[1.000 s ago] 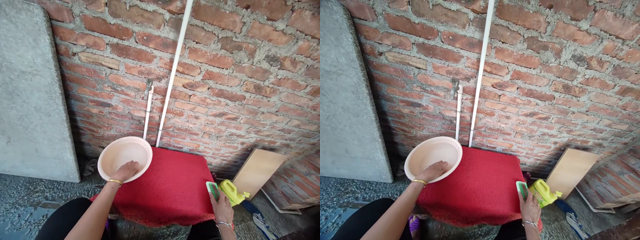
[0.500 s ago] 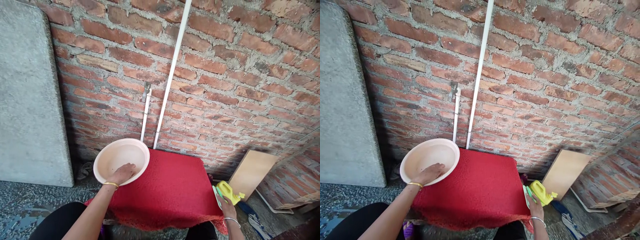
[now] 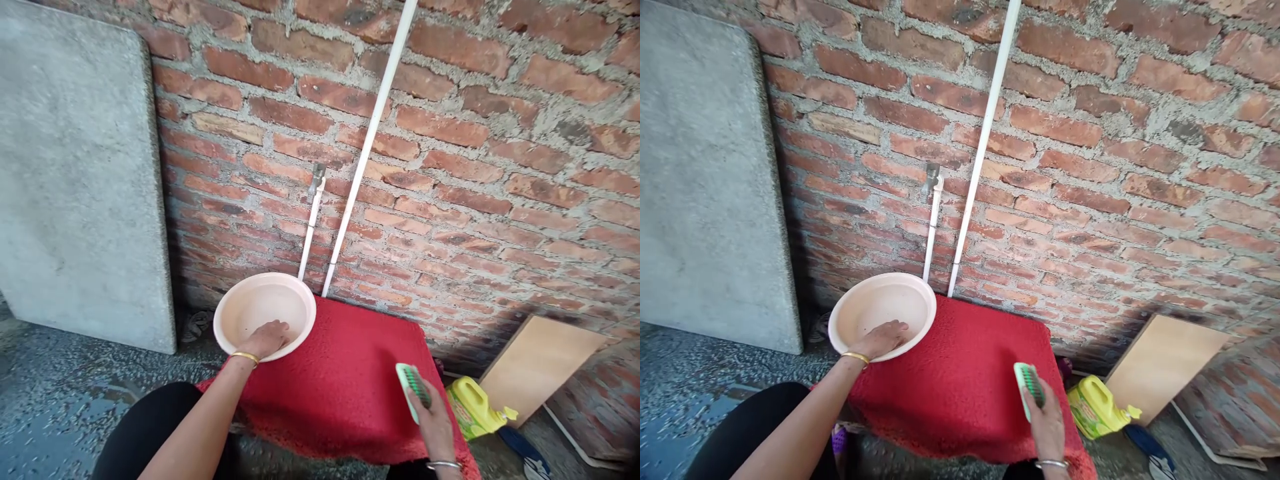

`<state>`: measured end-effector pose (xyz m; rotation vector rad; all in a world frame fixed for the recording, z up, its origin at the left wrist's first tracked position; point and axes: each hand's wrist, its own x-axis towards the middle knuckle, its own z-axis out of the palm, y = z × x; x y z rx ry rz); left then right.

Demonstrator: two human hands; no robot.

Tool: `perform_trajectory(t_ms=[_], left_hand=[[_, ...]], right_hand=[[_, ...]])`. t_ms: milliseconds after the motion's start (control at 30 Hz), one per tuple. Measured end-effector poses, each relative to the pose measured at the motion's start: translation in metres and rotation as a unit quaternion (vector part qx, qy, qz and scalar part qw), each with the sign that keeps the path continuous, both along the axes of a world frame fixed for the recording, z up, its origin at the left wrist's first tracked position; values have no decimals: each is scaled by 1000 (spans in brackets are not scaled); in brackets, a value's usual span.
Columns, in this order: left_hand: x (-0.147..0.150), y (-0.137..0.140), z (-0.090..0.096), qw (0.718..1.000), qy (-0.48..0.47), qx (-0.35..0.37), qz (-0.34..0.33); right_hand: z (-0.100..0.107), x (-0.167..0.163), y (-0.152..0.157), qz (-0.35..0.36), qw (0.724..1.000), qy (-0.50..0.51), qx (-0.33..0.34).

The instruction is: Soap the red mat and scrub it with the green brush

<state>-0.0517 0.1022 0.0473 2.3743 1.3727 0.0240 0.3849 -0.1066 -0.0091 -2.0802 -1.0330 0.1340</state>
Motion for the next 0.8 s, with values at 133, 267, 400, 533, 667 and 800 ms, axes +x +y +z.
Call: perform_trajectory(t_ms=[133,267,400,533,667,800], left_hand=[[-1,-1,0,1000,2,5,7],[-3,-2,-2,1000,1,10,4],[-5,-1,-7,1000,3,22,-1],[-5,0,-10,1000,3,16,2],[-6,0,-7,1000,9,6,-7],[-7,0,-4,1000,9,3,-13]], right_hand=[[-3,-108,51,162,984,-78,14],[-6,-187,82,254,951,-171,-24],[-9,-216,95,298,926,-224,-61],[-11,-182,100,255,931,-246,-82],[-5,-104,96,156,947,-251,-125],[4,-21,76,24,956,-238,-173]])
